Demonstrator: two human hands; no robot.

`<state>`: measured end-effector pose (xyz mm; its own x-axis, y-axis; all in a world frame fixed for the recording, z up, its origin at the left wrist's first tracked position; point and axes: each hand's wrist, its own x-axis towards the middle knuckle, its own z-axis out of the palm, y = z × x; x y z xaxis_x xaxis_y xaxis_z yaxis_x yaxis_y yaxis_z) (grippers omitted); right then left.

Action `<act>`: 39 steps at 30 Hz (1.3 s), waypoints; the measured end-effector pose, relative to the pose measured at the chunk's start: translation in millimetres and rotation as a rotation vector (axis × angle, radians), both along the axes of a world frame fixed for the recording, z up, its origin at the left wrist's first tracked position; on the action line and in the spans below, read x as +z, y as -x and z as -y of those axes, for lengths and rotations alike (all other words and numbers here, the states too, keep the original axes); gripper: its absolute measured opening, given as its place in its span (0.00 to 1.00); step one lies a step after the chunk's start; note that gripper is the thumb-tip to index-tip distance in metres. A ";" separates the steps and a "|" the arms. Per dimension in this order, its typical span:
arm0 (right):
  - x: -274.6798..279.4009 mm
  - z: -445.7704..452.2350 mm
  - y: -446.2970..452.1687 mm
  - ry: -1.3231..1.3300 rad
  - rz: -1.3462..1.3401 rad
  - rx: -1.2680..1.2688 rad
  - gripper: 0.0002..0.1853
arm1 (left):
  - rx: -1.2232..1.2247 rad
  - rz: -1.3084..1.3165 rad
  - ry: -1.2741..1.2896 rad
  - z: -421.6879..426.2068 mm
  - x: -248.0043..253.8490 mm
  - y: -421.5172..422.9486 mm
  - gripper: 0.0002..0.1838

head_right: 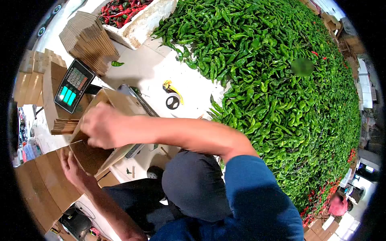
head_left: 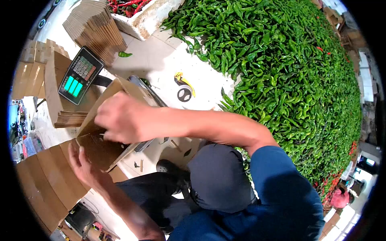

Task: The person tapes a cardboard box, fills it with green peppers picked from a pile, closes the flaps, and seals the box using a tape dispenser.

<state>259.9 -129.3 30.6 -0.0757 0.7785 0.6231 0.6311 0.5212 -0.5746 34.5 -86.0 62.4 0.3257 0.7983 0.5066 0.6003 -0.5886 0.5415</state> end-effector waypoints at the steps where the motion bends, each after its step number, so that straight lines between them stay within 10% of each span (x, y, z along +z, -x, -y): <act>1: -5.2 12.8 -25.8 -0.062 -0.185 -0.037 0.17 | 0.064 0.314 0.187 15.6 11.1 -27.6 0.17; 2: -2.6 28.6 -46.8 0.000 -0.338 -0.188 0.15 | 0.136 0.625 0.373 34.3 18.4 -55.4 0.17; 8: -143.9 126.6 -169.8 0.480 -1.377 -0.919 0.27 | -0.622 0.135 0.628 99.0 -53.4 -170.1 0.09; 11: -254.6 208.4 -179.8 0.798 -1.072 -1.060 0.33 | -0.591 -0.217 1.298 128.9 -135.1 -188.6 0.15; 19: -300.6 229.2 -172.4 1.055 -0.353 -0.940 0.20 | -0.061 -0.499 0.894 149.0 -364.1 -110.5 0.12; 33: -291.2 274.5 -172.3 1.094 -0.200 -0.978 0.18 | -0.359 -0.875 0.742 151.4 -360.3 -172.2 0.26; 39: -283.2 318.1 -173.4 0.982 0.077 -0.888 0.21 | -0.295 -0.804 1.128 107.7 -300.7 -114.6 0.18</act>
